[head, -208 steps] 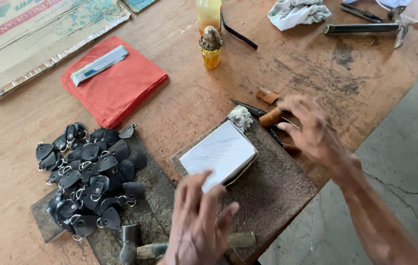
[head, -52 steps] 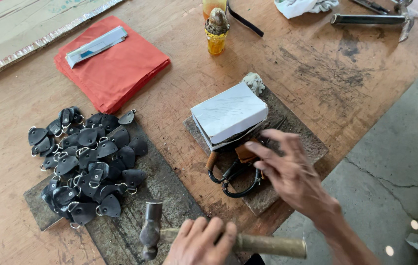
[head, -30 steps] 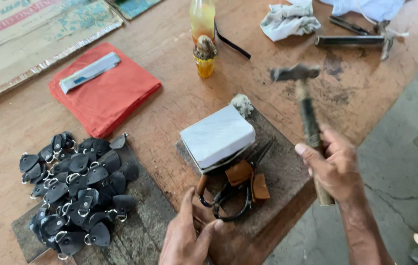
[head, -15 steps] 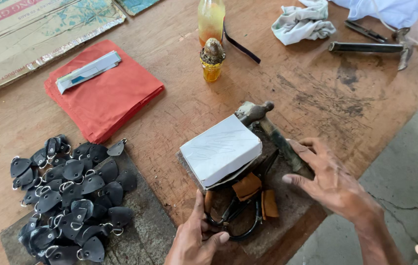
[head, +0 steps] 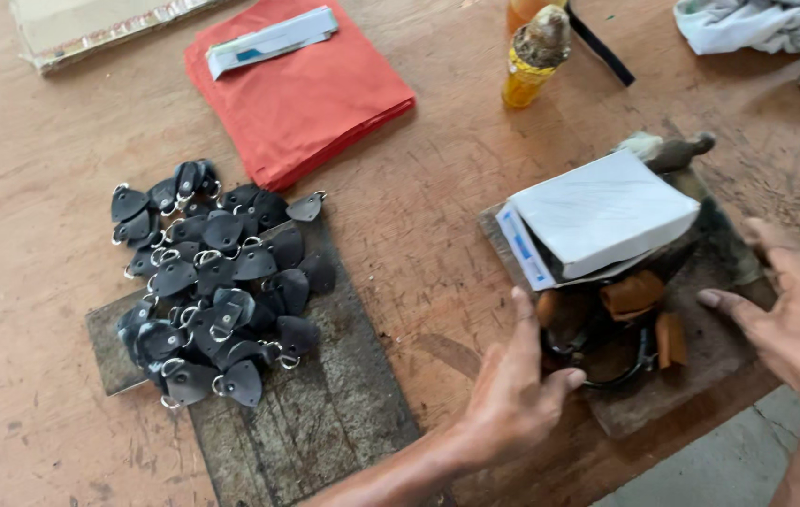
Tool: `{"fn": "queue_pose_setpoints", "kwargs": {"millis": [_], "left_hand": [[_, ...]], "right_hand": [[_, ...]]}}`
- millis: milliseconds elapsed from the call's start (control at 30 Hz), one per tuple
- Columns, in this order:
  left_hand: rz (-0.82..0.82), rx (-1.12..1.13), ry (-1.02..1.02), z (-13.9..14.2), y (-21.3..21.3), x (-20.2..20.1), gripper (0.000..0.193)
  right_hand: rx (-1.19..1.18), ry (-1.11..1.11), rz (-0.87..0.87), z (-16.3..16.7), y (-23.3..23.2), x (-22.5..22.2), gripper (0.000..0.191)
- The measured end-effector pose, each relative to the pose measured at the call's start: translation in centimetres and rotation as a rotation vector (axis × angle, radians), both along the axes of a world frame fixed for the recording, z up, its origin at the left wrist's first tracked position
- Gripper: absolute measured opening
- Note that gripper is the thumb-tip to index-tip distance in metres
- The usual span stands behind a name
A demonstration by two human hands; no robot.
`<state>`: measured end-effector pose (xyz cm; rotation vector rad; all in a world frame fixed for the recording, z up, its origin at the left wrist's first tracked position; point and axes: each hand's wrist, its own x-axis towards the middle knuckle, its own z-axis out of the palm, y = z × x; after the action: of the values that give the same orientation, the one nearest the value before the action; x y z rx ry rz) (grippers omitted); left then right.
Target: The person attaches metal split rings to black key fobs one at a time, placing each fob on a wooden block, inserting a pin, and hammering it with a small mallet to secure the ring. Finished keychains accumulate in a pile, and the person finally gathers them and closes the box of rings.
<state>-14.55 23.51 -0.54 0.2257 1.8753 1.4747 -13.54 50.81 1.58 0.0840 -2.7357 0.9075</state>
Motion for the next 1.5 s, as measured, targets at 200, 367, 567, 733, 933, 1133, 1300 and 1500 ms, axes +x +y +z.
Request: {"fn": "queue_pose_setpoints", "kwargs": {"millis": [200, 367, 567, 733, 933, 1133, 1300, 1500], "left_hand": [[-0.133, 0.078, 0.169, 0.5, -2.9, 1.0, 0.092], [0.004, 0.123, 0.764, -0.2, -9.0, 3.7, 0.046], [0.044, -0.084, 0.897, -2.0, -14.2, 5.9, 0.049], [0.181, -0.157, 1.044, -2.6, -17.2, 7.0, 0.042], [0.319, -0.512, 1.029, -3.2, -20.6, 6.4, 0.081], [0.457, -0.649, 1.020, -3.1, -24.0, 3.8, 0.112], [0.458, -0.660, 0.922, -2.3, -26.2, 1.9, 0.118], [0.445, -0.676, 0.844, -2.0, -27.2, 0.1, 0.118]], "right_hand": [[0.142, 0.148, -0.086, 4.0, -9.3, 2.1, 0.035], [0.143, 0.059, 0.352, 2.9, -15.8, 0.2, 0.033], [0.100, -0.171, 0.597, -2.6, -23.1, -6.8, 0.054], [0.295, -0.255, 0.609, -1.2, -23.4, -6.3, 0.023], [0.078, -0.300, 0.489, -0.4, -25.9, -6.6, 0.064], [0.060, -0.268, 0.621, -1.5, -29.4, -10.7, 0.117], [0.170, -0.304, 0.682, -2.5, -31.2, -10.6, 0.141], [0.326, -0.280, 0.682, -2.4, -33.0, -11.3, 0.139]]}}
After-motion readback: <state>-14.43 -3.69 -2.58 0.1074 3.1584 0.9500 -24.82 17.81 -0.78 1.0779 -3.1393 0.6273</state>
